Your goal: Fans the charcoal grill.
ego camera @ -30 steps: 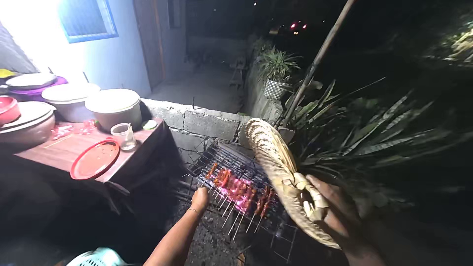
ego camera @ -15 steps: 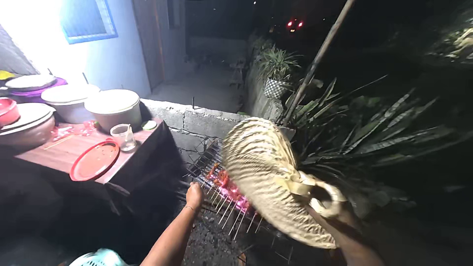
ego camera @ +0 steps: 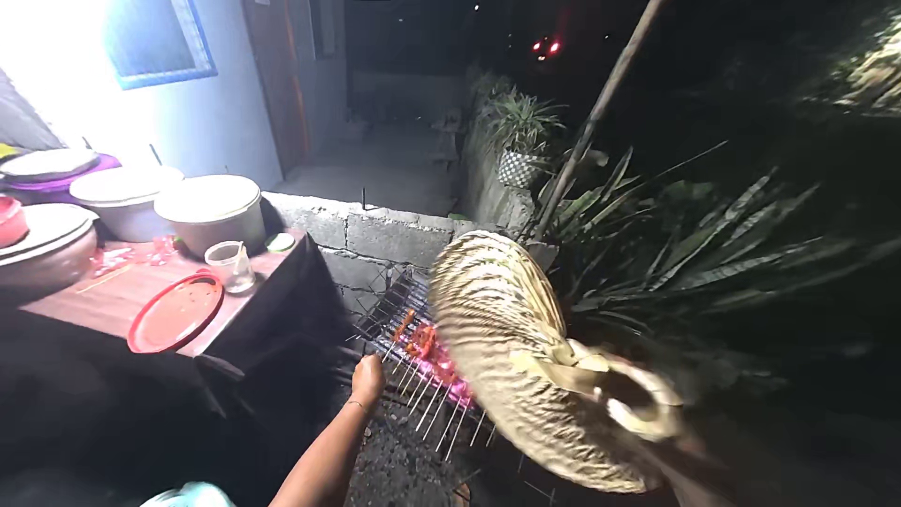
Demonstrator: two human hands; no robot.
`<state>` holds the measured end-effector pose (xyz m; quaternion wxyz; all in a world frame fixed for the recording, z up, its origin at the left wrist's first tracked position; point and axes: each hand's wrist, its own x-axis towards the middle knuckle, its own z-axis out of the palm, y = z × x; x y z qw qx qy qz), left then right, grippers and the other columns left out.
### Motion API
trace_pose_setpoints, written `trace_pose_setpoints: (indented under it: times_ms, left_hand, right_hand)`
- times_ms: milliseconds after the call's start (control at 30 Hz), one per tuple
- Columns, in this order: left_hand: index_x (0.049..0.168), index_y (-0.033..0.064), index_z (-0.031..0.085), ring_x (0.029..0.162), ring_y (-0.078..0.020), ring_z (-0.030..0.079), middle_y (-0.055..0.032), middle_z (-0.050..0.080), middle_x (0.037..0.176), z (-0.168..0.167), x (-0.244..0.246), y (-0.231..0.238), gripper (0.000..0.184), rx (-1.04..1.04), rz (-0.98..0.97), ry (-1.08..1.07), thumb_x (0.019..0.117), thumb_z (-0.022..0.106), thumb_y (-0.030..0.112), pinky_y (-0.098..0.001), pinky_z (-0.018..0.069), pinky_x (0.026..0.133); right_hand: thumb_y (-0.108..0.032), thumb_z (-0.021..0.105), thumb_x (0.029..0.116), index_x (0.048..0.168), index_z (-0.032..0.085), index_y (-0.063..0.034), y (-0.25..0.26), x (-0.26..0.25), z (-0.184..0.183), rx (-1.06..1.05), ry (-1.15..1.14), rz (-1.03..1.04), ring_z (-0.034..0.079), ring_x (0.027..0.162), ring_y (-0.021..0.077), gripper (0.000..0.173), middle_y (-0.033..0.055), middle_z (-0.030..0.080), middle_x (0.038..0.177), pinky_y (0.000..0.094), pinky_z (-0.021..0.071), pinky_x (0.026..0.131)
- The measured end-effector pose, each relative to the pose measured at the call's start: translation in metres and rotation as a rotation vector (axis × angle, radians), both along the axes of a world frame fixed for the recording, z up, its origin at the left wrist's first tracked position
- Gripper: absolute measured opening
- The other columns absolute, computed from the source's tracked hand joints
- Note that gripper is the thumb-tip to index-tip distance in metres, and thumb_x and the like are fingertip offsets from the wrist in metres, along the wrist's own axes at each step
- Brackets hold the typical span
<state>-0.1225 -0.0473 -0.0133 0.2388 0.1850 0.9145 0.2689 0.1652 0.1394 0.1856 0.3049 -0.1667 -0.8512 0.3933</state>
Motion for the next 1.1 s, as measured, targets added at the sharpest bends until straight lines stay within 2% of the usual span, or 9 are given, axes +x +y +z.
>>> trace_pose_setpoints:
  times_ms: [200,333,467,533,633,800,867,967,1100]
  left_hand:
    - [0.112,-0.0014,0.071,0.113,-0.0398,0.067,-0.0238,0.07,0.116,0.0,0.001,0.001,0.024,0.008,-0.052,-0.006,0.1001,0.056,0.013,-0.0578,0.0521,0.097]
    - [0.112,0.0001,0.071,0.112,-0.0387,0.067,-0.0227,0.07,0.116,-0.002,0.002,0.002,0.023,0.003,-0.084,0.003,0.1,0.056,0.014,-0.0579,0.0526,0.097]
    - [0.113,-0.0001,0.071,0.113,-0.0397,0.067,-0.0234,0.07,0.117,-0.001,0.004,0.005,0.026,-0.003,-0.098,-0.021,0.102,0.054,0.016,-0.059,0.052,0.097]
    - [0.114,0.0007,0.071,0.113,-0.0391,0.067,-0.0226,0.07,0.117,-0.002,0.002,0.005,0.027,-0.011,-0.109,-0.022,0.1023,0.053,0.017,-0.0593,0.052,0.097]
    - [0.114,0.0001,0.071,0.114,-0.0392,0.067,-0.0227,0.07,0.117,-0.003,0.0,0.003,0.026,-0.006,-0.13,-0.034,0.1016,0.055,0.016,-0.0595,0.0513,0.098]
    - [0.114,0.001,0.071,0.113,-0.0396,0.067,-0.0225,0.07,0.117,-0.003,0.001,0.002,0.025,0.01,-0.12,-0.03,0.1011,0.056,0.016,-0.06,0.0513,0.097]
    - [0.114,0.0013,0.071,0.113,-0.0389,0.067,-0.022,0.07,0.116,-0.001,0.0,0.003,0.026,0.003,-0.121,-0.021,0.1015,0.055,0.018,-0.0593,0.0517,0.097]
    - [0.118,-0.0021,0.069,0.115,-0.0396,0.066,-0.0244,0.069,0.119,0.005,0.003,-0.006,0.028,0.042,-0.115,-0.035,0.1016,0.056,0.017,-0.0587,0.0499,0.1]
    - [0.122,0.0012,0.068,0.118,-0.0394,0.064,-0.0223,0.064,0.13,0.021,0.005,-0.011,0.028,-0.004,-0.081,0.056,0.1001,0.058,0.014,-0.0584,0.0515,0.1]
  right_hand:
    - [-0.02,0.051,0.0969,0.127,0.065,0.0067,0.003,-0.012,0.004,0.353,-0.157,-0.221,0.068,0.105,0.0324,0.043,0.0243,0.07,0.115,0.0506,0.0522,0.094]
    - [-0.015,0.071,0.091,0.128,0.06,0.0089,0.01,0.011,-0.01,-0.024,-0.132,-0.143,0.065,0.112,0.0133,0.046,0.0164,0.068,0.122,0.0247,0.0534,0.098]
    - [-0.016,0.059,0.0975,0.133,0.06,0.0072,0.001,-0.004,0.001,0.111,-0.172,-0.308,0.066,0.112,0.0268,0.043,0.024,0.067,0.123,0.0412,0.053,0.099]
    - [-0.017,0.051,0.1019,0.123,0.066,0.0043,-0.002,-0.013,0.006,0.162,-0.1,-0.255,0.069,0.089,0.0154,0.033,0.0154,0.071,0.101,0.0349,0.0574,0.079]
    - [-0.009,0.066,0.0911,0.127,0.057,0.0166,-0.01,0.007,0.001,0.023,0.007,-0.084,0.064,0.107,0.0051,0.045,0.0185,0.068,0.117,0.0184,0.0519,0.095]
    - [-0.016,0.054,0.0977,0.131,0.062,0.0094,-0.005,-0.003,0.0,0.229,-0.122,-0.255,0.066,0.111,0.0272,0.042,0.0248,0.067,0.122,0.0434,0.0511,0.1]
    - [-0.02,0.051,0.0999,0.122,0.066,0.0033,-0.01,-0.006,0.01,0.25,-0.141,-0.213,0.069,0.095,0.0195,0.036,0.0161,0.071,0.107,0.0392,0.0564,0.085]
    - [-0.01,0.072,0.0881,0.124,0.06,0.0099,-0.018,0.016,0.021,0.014,-0.151,-0.108,0.066,0.105,0.0073,0.042,0.0133,0.069,0.114,0.0215,0.0547,0.094]
    - [-0.003,0.057,0.1008,0.13,0.06,0.0096,0.009,0.001,0.011,0.005,-0.088,-0.339,0.067,0.105,0.0184,0.032,0.0203,0.069,0.116,0.0327,0.0536,0.095]
